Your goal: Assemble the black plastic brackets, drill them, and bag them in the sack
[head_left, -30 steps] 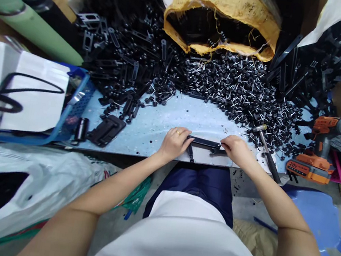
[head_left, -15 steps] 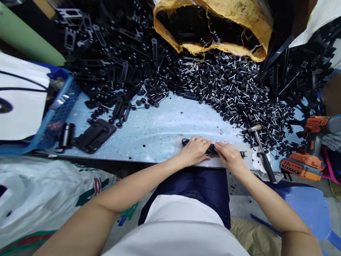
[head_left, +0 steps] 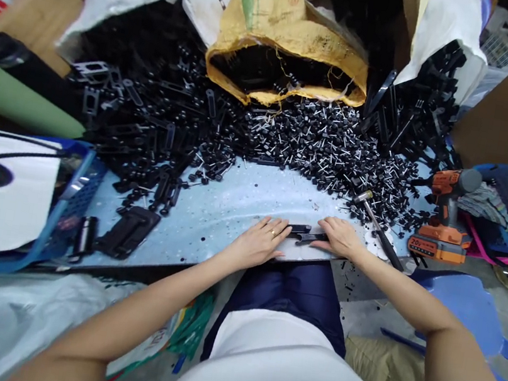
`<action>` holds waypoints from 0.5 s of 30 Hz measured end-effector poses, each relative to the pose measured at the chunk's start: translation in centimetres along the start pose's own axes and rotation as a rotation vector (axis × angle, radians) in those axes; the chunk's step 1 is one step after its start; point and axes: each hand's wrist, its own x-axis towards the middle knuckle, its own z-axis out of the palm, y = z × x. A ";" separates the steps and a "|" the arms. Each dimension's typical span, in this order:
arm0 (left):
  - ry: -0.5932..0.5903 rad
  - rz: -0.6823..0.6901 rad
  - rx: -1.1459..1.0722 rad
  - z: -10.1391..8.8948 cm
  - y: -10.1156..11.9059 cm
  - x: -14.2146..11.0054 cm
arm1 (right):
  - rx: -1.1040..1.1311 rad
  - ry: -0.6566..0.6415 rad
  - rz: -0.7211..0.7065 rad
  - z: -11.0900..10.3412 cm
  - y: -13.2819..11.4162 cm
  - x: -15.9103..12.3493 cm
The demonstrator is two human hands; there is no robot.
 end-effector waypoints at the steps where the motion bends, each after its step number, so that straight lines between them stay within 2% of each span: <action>1: -0.013 0.002 0.013 0.0 -0.1 0.0 | -0.038 -0.020 0.029 0.0 0.1 0.0; 5: -0.026 -0.114 -0.007 -0.2 -0.7 1.9 | -0.077 -0.048 0.005 -0.3 0.6 0.8; 8: 0.044 -0.230 -0.080 -1.3 -1.6 3.3 | -0.006 0.026 -0.091 -2.3 0.7 1.7; 11: 0.229 -0.217 -0.236 -3.5 -1.3 2.6 | 0.181 0.132 -0.234 -5.9 -0.3 1.9; 13: 0.380 -0.124 -0.415 -5.3 0.2 1.1 | 0.383 0.188 -0.375 -8.1 -1.7 1.6; 15: 0.537 -0.028 -0.639 -6.9 2.5 -0.5 | 0.643 0.217 -0.515 -9.2 -3.7 1.2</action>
